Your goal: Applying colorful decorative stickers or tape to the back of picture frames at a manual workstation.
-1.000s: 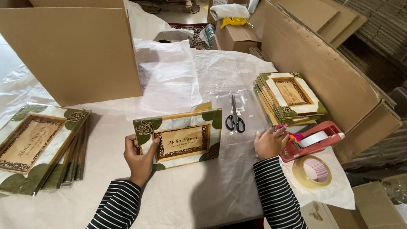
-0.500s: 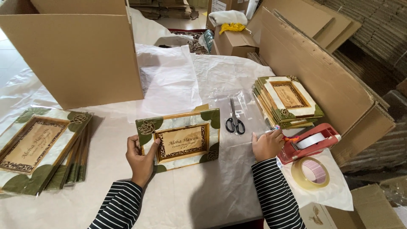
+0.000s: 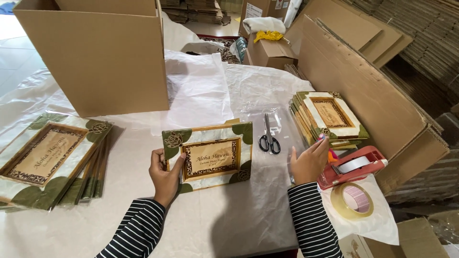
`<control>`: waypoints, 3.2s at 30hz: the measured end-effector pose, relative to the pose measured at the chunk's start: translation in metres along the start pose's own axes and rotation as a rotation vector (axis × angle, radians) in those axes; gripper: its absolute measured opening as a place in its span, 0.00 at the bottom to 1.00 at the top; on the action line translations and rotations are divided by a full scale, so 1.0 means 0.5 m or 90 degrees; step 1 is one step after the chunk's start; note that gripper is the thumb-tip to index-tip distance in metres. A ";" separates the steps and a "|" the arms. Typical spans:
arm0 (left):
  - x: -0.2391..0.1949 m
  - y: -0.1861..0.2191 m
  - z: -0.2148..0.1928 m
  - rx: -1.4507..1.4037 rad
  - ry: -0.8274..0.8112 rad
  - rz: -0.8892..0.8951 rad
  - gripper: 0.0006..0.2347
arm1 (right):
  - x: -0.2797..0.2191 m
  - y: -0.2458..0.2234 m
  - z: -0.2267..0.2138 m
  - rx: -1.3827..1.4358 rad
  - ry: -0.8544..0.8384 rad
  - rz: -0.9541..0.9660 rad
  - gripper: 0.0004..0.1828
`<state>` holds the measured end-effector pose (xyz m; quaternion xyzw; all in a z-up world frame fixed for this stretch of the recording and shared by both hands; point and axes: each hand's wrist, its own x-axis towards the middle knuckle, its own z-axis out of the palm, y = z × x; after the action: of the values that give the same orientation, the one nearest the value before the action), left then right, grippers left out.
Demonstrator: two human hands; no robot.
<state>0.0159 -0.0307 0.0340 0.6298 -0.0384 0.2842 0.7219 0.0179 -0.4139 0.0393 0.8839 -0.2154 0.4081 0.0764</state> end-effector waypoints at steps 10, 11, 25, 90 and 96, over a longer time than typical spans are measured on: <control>0.013 -0.030 0.002 -0.031 0.028 -0.022 0.14 | 0.002 -0.036 0.035 0.352 0.347 -0.318 0.32; 0.014 -0.033 0.002 -0.038 0.028 -0.021 0.13 | 0.000 -0.039 0.050 0.364 0.355 -0.344 0.33; 0.013 0.014 0.009 -0.032 0.012 -0.014 0.10 | 0.041 -0.412 -0.084 0.529 0.278 -0.750 0.22; 0.020 0.006 -0.004 0.034 -0.033 0.051 0.10 | 0.058 -0.504 -0.135 0.455 -0.096 -0.599 0.19; 0.022 0.009 -0.005 0.054 -0.032 0.060 0.10 | 0.076 -0.484 -0.123 0.407 -0.072 -0.585 0.17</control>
<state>0.0223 -0.0244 0.0420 0.6645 -0.0736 0.3031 0.6791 0.1047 -0.1901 0.1182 0.8865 0.3224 0.3298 -0.0366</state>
